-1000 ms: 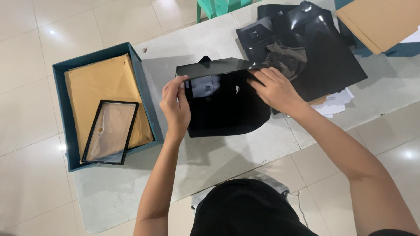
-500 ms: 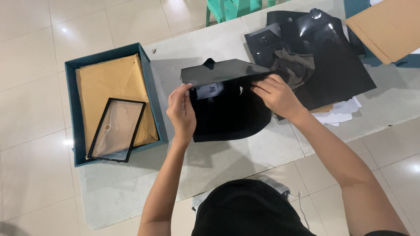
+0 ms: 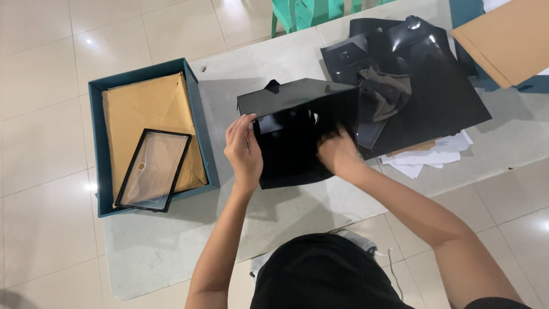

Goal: The person wipes a black plastic sheet with a cloth on a white table. They then fold the sheet into a box shape, tucking in the flaps to form the structure. Finally, they place a clear plastic frame into the assembled box.

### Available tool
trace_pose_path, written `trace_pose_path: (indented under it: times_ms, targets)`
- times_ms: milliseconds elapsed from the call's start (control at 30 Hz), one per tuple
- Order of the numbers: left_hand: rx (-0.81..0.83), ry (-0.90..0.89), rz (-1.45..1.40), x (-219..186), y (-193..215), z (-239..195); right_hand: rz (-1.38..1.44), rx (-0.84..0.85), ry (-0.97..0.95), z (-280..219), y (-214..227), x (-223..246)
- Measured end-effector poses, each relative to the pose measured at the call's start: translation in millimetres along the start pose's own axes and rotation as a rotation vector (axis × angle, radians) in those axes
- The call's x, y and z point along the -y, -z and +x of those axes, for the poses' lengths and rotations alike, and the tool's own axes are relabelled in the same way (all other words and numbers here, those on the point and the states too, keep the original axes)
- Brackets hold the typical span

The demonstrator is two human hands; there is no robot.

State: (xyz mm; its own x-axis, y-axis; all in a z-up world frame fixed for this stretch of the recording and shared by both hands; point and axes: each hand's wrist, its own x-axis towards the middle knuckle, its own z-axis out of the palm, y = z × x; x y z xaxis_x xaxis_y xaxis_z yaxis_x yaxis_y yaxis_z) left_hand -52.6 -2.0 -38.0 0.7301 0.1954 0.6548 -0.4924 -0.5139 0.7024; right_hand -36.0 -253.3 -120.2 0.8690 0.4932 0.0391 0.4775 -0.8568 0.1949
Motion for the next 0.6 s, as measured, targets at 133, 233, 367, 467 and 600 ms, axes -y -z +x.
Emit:
trace_pose_path:
  times_ms: [133,233,367,467,600]
  targets:
    - [-0.013,0.02,0.013,0.9,1.1,-1.5,0.098,0.094,0.004,-9.8,-48.3,11.3]
    - [-0.034,0.016,0.018,0.9,0.2,-5.1,0.057,0.088,0.013,-13.2,-58.2,9.0]
    - [-0.039,0.009,0.028,3.8,0.2,-10.1,0.116,0.072,0.008,-14.9,-53.7,2.8]
    - [-0.042,0.033,0.018,5.0,-1.5,-13.0,0.211,0.036,0.035,-15.6,-54.4,-2.3]
    - [-0.06,0.004,0.02,3.0,-1.8,-15.2,0.322,0.027,0.072,-18.2,-47.3,-2.8]
